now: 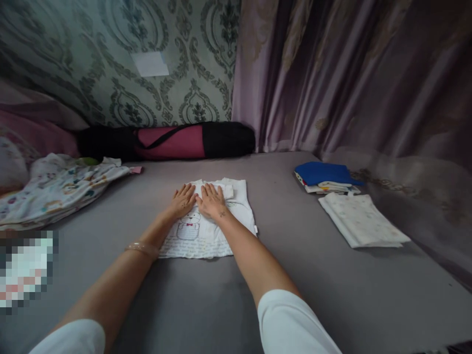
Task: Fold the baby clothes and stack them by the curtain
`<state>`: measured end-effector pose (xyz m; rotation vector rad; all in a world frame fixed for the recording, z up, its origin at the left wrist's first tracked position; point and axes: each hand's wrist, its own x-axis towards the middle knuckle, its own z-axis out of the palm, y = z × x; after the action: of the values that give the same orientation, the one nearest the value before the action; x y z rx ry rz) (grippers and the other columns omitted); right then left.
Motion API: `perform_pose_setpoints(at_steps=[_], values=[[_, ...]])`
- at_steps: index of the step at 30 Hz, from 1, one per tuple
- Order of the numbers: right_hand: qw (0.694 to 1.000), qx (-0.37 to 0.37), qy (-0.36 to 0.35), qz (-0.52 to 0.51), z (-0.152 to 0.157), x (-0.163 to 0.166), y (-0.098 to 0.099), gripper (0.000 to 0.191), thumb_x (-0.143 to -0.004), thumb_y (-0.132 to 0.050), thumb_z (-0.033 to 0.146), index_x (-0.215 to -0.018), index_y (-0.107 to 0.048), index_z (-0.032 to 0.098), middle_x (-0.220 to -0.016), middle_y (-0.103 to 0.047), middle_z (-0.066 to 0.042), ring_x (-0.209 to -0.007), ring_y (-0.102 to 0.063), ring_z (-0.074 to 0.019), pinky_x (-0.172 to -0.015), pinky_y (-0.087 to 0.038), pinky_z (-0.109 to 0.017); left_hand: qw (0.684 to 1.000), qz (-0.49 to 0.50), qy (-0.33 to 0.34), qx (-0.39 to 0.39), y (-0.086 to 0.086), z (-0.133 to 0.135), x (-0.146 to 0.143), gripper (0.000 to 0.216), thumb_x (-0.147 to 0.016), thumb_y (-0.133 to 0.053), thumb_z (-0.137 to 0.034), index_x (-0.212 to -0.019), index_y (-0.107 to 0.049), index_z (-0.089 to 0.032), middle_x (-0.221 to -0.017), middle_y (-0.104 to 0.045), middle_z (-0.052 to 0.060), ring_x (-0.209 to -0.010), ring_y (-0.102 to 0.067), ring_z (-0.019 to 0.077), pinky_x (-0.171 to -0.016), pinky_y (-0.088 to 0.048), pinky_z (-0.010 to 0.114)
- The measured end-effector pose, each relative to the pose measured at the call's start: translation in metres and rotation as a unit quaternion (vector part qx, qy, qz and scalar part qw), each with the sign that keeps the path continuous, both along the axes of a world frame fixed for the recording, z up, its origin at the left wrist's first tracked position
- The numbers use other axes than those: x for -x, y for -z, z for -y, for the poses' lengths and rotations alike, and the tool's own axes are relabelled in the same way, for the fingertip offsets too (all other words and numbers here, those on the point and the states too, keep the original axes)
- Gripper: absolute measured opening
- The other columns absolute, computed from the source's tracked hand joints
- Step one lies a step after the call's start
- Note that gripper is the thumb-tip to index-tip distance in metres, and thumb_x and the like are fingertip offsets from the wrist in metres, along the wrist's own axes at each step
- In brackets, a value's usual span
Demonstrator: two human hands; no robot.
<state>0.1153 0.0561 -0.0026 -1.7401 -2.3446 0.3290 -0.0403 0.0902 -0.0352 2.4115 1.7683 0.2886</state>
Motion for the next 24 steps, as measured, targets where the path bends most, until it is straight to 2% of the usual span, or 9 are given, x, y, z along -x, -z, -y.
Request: perform_pose_setpoints(at_steps=[4,9,15,21,24], values=[[1.000,0.000,0.027,0.004,0.001,-0.009,0.000,0.068,-0.098,-0.019,0.046,-0.148,-0.028,0.002,-0.156,-0.025,-0.016,-0.145,-0.017,-0.0256,-0.117,-0.005,-0.044,1.000,0.004,-0.007,-0.001,0.001,-0.001,0.000,0.062,-0.097,-0.021,-0.047,-0.147,-0.032,-0.012,-0.155,-0.023,0.019,-0.145,-0.017,0.0314,-0.113,-0.020,0.054],[1.000,0.012,0.026,0.007,0.002,-0.029,0.000,0.066,-0.098,-0.017,0.047,-0.149,-0.027,0.006,-0.157,-0.024,-0.014,-0.145,-0.016,-0.0251,-0.117,-0.005,-0.045,1.000,0.005,-0.010,0.001,0.000,-0.001,0.000,0.061,-0.097,-0.021,-0.047,-0.147,-0.033,-0.013,-0.155,-0.023,0.019,-0.145,-0.018,0.0301,-0.113,-0.021,0.053],[0.999,-0.009,0.035,0.007,0.010,-0.052,0.002,0.063,-0.098,-0.022,0.039,-0.148,-0.028,0.002,-0.158,-0.020,-0.014,-0.146,-0.013,-0.0242,-0.117,-0.008,-0.039,1.000,0.003,-0.014,0.017,-0.004,0.001,-0.002,0.061,-0.097,-0.020,-0.046,-0.147,-0.032,-0.012,-0.156,-0.022,0.020,-0.145,-0.015,0.0300,-0.114,-0.019,0.052],[0.999,0.009,0.036,0.012,0.015,-0.076,0.000,0.061,-0.098,-0.023,0.040,-0.150,-0.027,0.007,-0.158,-0.018,-0.016,-0.146,-0.015,-0.0256,-0.117,-0.012,-0.039,1.000,0.006,-0.009,0.025,0.000,-0.007,0.003,0.060,-0.097,-0.023,-0.047,-0.147,-0.033,-0.016,-0.156,-0.022,0.018,-0.145,-0.016,0.0297,-0.113,-0.020,0.053],[0.999,0.030,0.021,0.006,0.012,-0.084,-0.005,0.062,-0.098,-0.020,0.042,-0.151,-0.025,0.009,-0.158,-0.017,-0.015,-0.146,-0.014,-0.0236,-0.117,-0.012,-0.040,0.999,-0.003,-0.010,0.036,-0.008,-0.008,0.000,0.059,-0.097,-0.025,-0.047,-0.146,-0.034,-0.015,-0.156,-0.022,0.019,-0.145,-0.016,0.0307,-0.113,-0.020,0.053]])
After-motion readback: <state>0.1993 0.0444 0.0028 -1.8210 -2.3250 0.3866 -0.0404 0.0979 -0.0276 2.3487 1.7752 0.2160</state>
